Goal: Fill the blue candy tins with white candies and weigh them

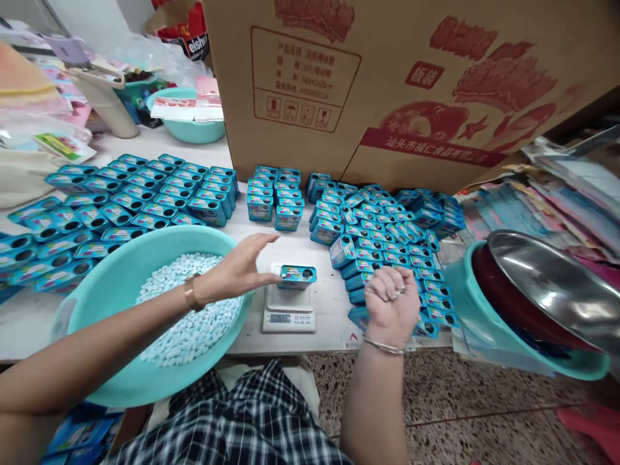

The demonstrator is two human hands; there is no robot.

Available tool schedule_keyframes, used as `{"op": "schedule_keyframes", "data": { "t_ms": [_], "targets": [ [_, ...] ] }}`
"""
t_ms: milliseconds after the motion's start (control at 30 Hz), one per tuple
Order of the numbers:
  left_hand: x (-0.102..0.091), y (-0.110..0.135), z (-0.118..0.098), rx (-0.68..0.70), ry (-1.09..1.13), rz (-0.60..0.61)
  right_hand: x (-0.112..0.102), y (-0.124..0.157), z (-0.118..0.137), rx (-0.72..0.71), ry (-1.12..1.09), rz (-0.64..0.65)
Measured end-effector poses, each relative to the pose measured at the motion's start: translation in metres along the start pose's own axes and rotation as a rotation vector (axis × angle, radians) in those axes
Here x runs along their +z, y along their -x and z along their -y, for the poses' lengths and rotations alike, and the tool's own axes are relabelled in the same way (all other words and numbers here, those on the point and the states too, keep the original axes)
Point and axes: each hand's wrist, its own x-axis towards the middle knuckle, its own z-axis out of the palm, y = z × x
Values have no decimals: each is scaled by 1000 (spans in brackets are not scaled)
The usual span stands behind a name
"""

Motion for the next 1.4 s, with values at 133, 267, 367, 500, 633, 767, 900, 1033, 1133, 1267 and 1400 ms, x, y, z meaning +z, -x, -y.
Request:
{"op": "schedule_keyframes", "data": {
  "t_ms": [133,267,367,500,633,767,900,1033,1133,1267,1400],
  "targets": [
    [-25,20,6,-77,-59,-47,-14,16,19,-57,11,-36],
    [-26,28,2,-50,-102,-80,-21,18,17,-56,23,-72],
    [-20,26,-5,11,-161,-65,-19,18,11,-64,56,-68],
    [-7,17,-15,88,-287,-3,-17,17,-2,-40,87,-76],
    [10,4,-24,151,-402,37,-17,15,-19,11,55,-124],
    [24,-4,-24,161,-466,66,-14,15,-27,31,49,-143],
    [26,-5,-22,107,-403,56,-12,17,-35,44,33,-210],
    [20,-11,-48,133,-275,-118,-8,18,-57,54,14,-349],
    [21,-24,-82,290,-229,-106,0,17,-77,101,22,-368],
    [21,-40,-101,367,-172,-57,6,16,-83,237,-8,-246],
    [1,-33,-71,207,-79,-226,-6,22,-55,138,38,-159]
  ]
}}
